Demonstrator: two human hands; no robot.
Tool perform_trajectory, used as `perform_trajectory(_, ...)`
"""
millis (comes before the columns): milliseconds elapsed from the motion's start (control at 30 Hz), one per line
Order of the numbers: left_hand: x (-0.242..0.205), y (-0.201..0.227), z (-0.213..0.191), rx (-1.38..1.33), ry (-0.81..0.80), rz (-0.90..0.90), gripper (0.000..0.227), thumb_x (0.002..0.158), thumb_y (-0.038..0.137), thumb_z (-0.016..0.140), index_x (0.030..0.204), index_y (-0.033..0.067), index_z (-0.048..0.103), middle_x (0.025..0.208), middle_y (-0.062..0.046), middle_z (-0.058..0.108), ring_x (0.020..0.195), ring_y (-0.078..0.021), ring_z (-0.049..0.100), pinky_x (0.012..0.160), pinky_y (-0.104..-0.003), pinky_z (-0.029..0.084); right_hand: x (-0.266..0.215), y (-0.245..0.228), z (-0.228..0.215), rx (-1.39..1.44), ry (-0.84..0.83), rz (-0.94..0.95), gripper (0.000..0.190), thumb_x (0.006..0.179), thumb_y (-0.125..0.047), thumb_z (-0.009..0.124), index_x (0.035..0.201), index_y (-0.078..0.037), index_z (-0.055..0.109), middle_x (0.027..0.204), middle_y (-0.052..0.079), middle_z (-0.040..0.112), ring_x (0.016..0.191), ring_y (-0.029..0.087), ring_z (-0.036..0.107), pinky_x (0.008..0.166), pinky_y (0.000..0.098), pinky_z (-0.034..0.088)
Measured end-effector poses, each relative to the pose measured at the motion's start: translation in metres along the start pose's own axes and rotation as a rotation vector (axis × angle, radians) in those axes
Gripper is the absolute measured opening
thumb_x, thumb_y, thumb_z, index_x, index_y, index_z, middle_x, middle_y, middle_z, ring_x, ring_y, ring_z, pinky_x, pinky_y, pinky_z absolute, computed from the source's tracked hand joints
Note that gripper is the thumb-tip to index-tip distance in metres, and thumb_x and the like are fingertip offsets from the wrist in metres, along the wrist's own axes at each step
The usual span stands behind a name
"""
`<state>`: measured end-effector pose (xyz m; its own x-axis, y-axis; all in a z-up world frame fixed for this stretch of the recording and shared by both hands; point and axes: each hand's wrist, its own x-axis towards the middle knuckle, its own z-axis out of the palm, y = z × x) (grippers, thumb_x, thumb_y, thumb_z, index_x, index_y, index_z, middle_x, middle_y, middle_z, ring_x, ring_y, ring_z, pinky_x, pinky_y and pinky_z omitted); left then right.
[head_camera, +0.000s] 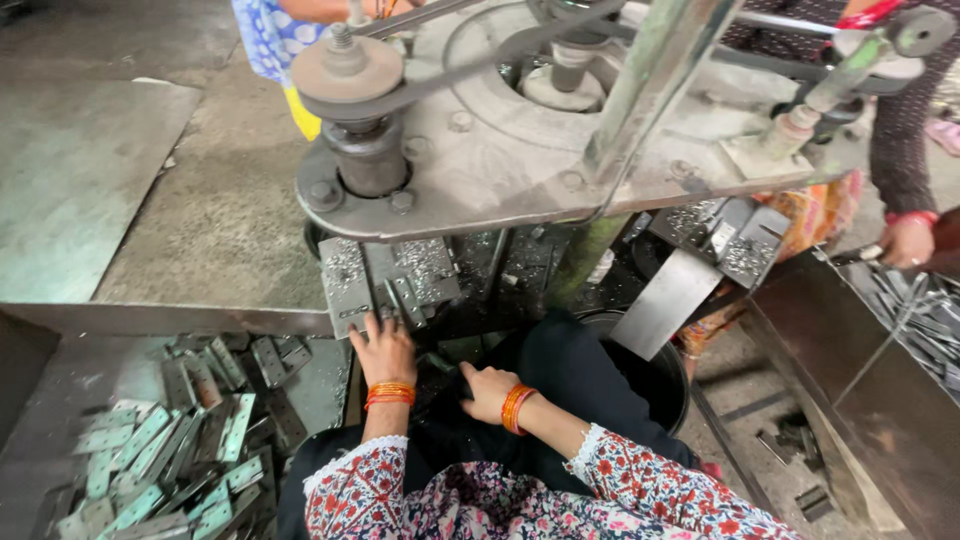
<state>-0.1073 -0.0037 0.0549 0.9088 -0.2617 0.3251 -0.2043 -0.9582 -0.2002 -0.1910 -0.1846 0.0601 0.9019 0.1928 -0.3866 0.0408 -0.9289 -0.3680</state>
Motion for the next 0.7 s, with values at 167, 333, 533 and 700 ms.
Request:
perform_trajectory(167, 0.007, -0.009, -0.001, -0.055, -0.078, 0.006, 0.028, 0.088, 0.023, 0.064, 0.114, 0.0186, 0.075, 0.119, 0.002, 0.071, 0.133, -0.0284, 0.049, 0.117, -0.060, 0.030, 0.000, 0.002, 0.004, 0.004, 0.017, -0.005, 0.078, 0.082, -0.035, 0.071, 0.148, -0.003, 0.042, 0.099, 0.027, 0.072, 0.093, 0.044, 0.071, 0.082, 0.0533, 0.058)
perform_trajectory(333, 0.004, -0.031, -0.019, -0.284, 0.283, -0.049, 0.039, 0.078, 0.020, 0.071, 0.116, 0.0120, 0.077, 0.115, -0.004, 0.074, 0.125, -0.0303, 0.057, 0.112, -0.054, 0.037, -0.001, 0.001, -0.002, 0.011, -0.025, -0.005, 0.078, 0.084, -0.042, 0.071, 0.146, -0.003, 0.044, 0.101, 0.026, 0.072, 0.096, 0.045, 0.071, 0.083, 0.0536, 0.057)
perform_trajectory(533, 0.002, -0.048, 0.011, -0.781, 0.424, -0.281, 0.021, 0.090, 0.019, 0.080, 0.107, 0.0068, 0.077, 0.106, -0.013, 0.074, 0.109, -0.0335, 0.065, 0.096, -0.043, 0.050, 0.024, -0.001, -0.021, 0.121, 0.297, -0.121, 0.071, 0.090, -0.045, 0.065, 0.147, -0.008, 0.047, 0.129, 0.024, 0.062, 0.113, 0.043, 0.064, 0.089, 0.0520, 0.055)
perform_trajectory(700, 0.007, -0.055, 0.053, -1.370, 0.214, -0.442, 0.021, 0.095, 0.016, 0.081, 0.113, 0.0042, 0.077, 0.092, -0.007, 0.073, 0.088, -0.0148, 0.060, 0.082, -0.027, 0.050, 0.077, -0.002, -0.033, 0.728, 0.707, -0.249, 0.072, 0.082, -0.017, 0.076, 0.149, -0.010, 0.050, 0.123, 0.014, 0.066, 0.093, 0.024, 0.071, 0.070, 0.0335, 0.062)
